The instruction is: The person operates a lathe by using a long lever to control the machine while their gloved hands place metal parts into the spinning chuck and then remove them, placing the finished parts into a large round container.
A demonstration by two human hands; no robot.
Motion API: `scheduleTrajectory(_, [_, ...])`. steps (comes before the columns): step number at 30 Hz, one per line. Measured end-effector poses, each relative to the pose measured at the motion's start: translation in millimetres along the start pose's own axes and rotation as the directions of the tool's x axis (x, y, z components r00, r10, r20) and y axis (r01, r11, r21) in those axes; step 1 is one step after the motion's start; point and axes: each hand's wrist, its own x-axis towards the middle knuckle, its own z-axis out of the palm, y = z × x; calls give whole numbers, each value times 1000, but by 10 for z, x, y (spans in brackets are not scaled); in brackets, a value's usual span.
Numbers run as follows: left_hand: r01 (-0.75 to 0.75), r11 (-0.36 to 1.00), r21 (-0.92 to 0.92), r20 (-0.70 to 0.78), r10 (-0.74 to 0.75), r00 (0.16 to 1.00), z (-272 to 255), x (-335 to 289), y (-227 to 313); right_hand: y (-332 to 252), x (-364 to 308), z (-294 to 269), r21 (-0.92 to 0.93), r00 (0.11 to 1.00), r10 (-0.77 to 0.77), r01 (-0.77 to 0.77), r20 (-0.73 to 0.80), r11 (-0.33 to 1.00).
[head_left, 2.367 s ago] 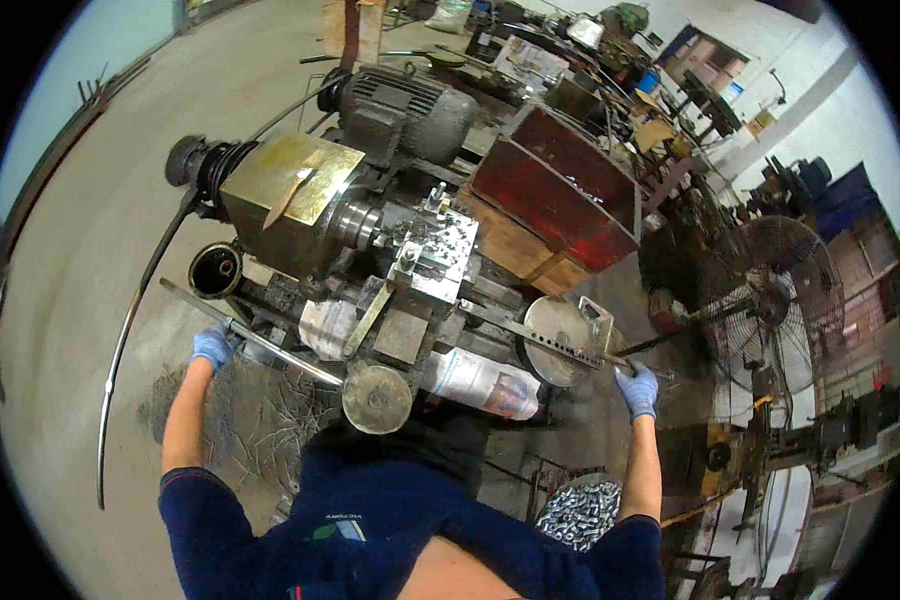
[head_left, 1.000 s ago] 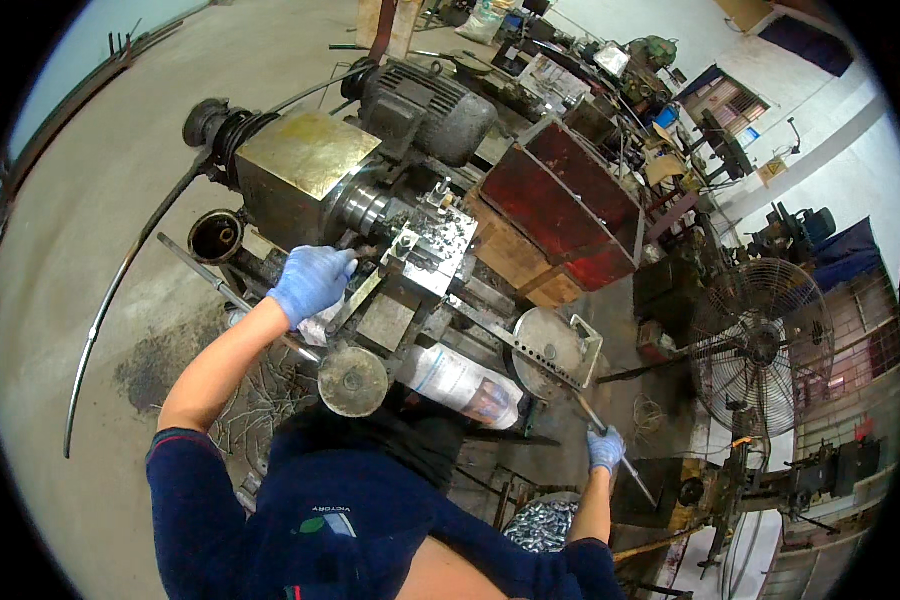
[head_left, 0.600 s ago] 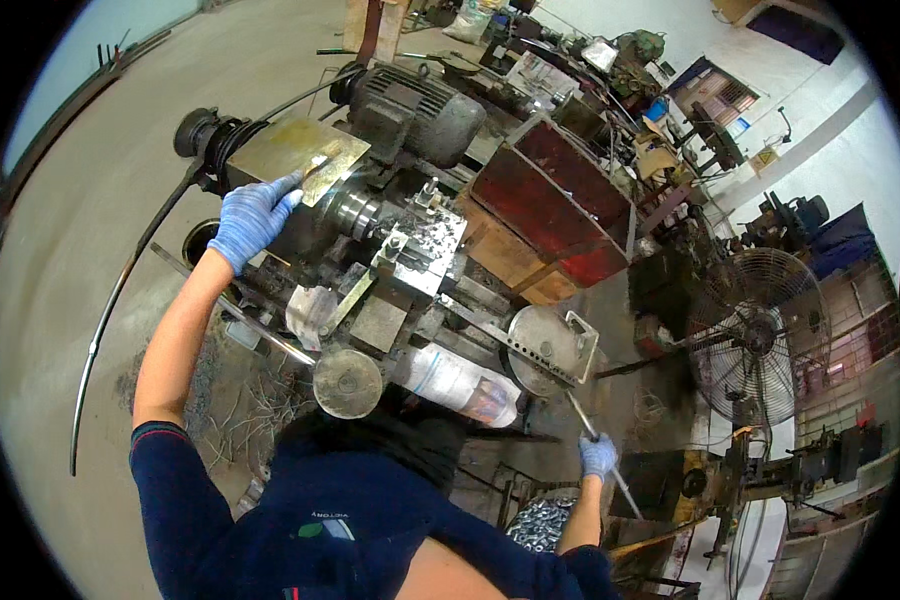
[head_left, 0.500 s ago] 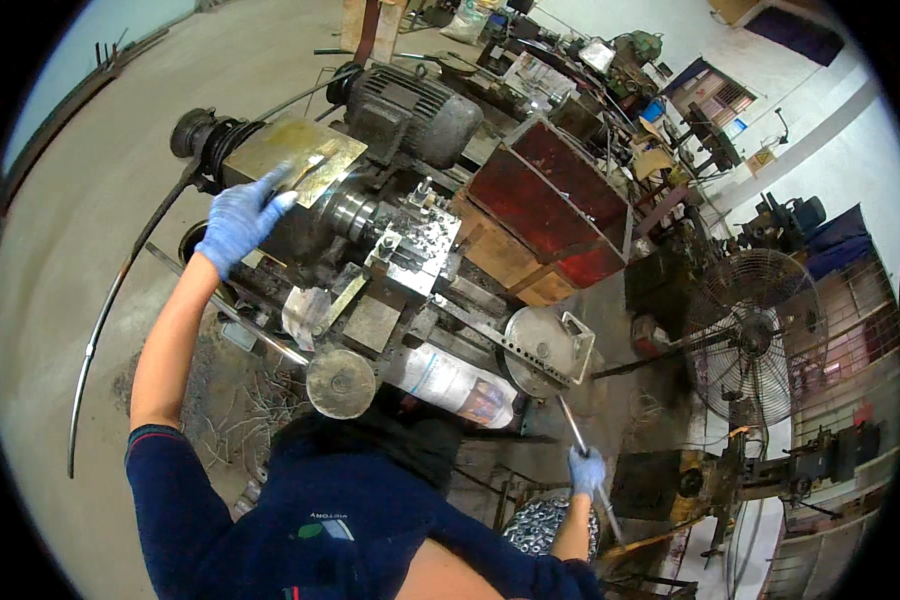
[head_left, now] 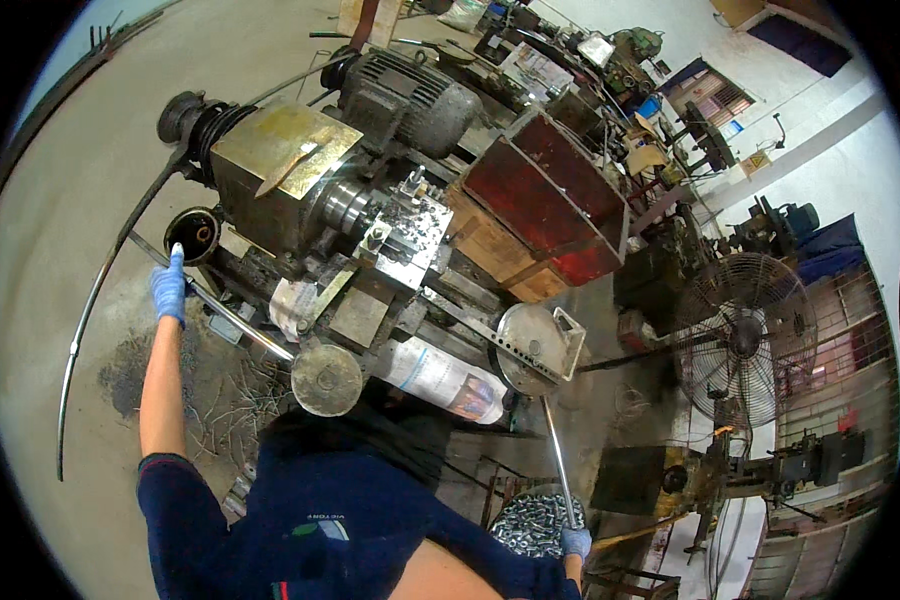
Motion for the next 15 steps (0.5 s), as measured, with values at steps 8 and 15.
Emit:
scheduleTrajectory(8, [-68,997,47,-135,74,988,206,256,-292,37,102,159,-37,996,55,-53,63,998])
scheduleTrajectory(15, [-1,996,-89,-90,-7,996,221,113,-122,39,-82,95,9,997,77,-77,23,997])
